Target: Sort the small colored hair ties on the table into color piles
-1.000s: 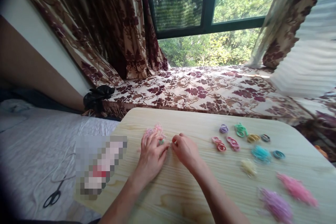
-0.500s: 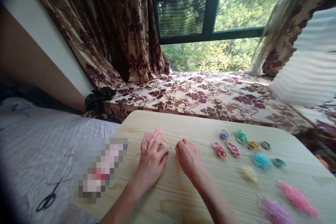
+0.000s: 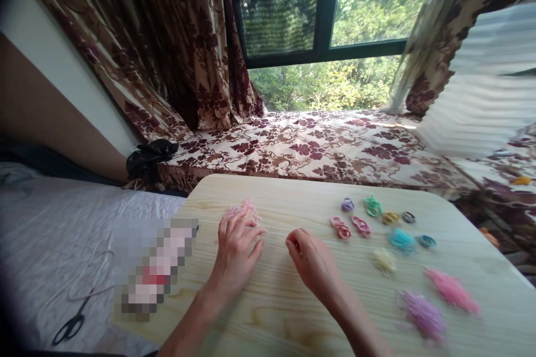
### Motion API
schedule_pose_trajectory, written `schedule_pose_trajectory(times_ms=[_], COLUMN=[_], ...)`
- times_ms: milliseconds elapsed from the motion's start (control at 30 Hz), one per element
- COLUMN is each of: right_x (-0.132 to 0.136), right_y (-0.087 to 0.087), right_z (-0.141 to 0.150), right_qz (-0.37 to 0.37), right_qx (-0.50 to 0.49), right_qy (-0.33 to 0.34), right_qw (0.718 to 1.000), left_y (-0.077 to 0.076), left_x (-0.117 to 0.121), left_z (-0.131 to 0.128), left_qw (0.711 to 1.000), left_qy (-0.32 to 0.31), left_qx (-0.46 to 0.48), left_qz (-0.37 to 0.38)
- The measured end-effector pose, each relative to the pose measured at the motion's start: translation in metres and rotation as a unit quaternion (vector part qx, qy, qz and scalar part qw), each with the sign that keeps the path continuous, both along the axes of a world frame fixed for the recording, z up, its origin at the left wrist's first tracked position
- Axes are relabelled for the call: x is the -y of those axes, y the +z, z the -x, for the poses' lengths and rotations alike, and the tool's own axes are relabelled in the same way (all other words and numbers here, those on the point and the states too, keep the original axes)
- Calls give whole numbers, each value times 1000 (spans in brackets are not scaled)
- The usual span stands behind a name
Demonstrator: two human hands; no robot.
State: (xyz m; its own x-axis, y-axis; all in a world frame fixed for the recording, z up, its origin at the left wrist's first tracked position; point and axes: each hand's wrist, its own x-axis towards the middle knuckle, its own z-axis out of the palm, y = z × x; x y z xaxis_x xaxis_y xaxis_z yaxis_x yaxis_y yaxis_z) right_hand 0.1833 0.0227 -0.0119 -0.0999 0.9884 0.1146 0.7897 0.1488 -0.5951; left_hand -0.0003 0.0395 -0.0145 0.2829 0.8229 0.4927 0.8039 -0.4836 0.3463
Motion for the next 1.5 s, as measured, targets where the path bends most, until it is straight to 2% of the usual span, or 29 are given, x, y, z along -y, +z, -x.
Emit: schedule_pose_trajectory(times_ms=[233,367,467,567,800,933,1000,1100,1167,1300,1367,1500], right_x=[45,63,68,66,55,59,58,51,44,35,33,34], right_y=[4,4,6,7,-1,6,9,4,-4,-21,-26,-35], right_z=[-67,-111,-139,-154,-160,-154,-140,-100,-66,-16,-7,-7], right_qz=[-4,-20,-7,20,27,-21,-54,-73,-62,-49,-61,-98], right_qx=[21,52,113,170,216,184,144,73,37,7,6,22], right_qy=[-74,-153,-231,-273,-264,-265,-232,-146,-84,10,19,4], right_qw=[997,987,966,947,940,946,961,984,994,999,998,995], left_y=[-13,-18,-21,-22,-20,-19,-17,-14,-12,-9,-8,-6], left_x=[5,4,1,1,3,0,-2,-4,-4,-2,1,6], left_z=[4,1,-1,-2,5,18,26,36,42,51,55,63], left_qw=[999,1000,999,999,999,999,998,997,995,992,992,990], left_qy=[16,-1,-23,-22,4,35,52,77,93,110,109,113], left_qx=[-17,-22,-32,-36,-44,-41,-37,-31,-37,-52,-53,-60], left_qz=[38,18,-5,-10,-3,-3,-2,5,16,38,42,61])
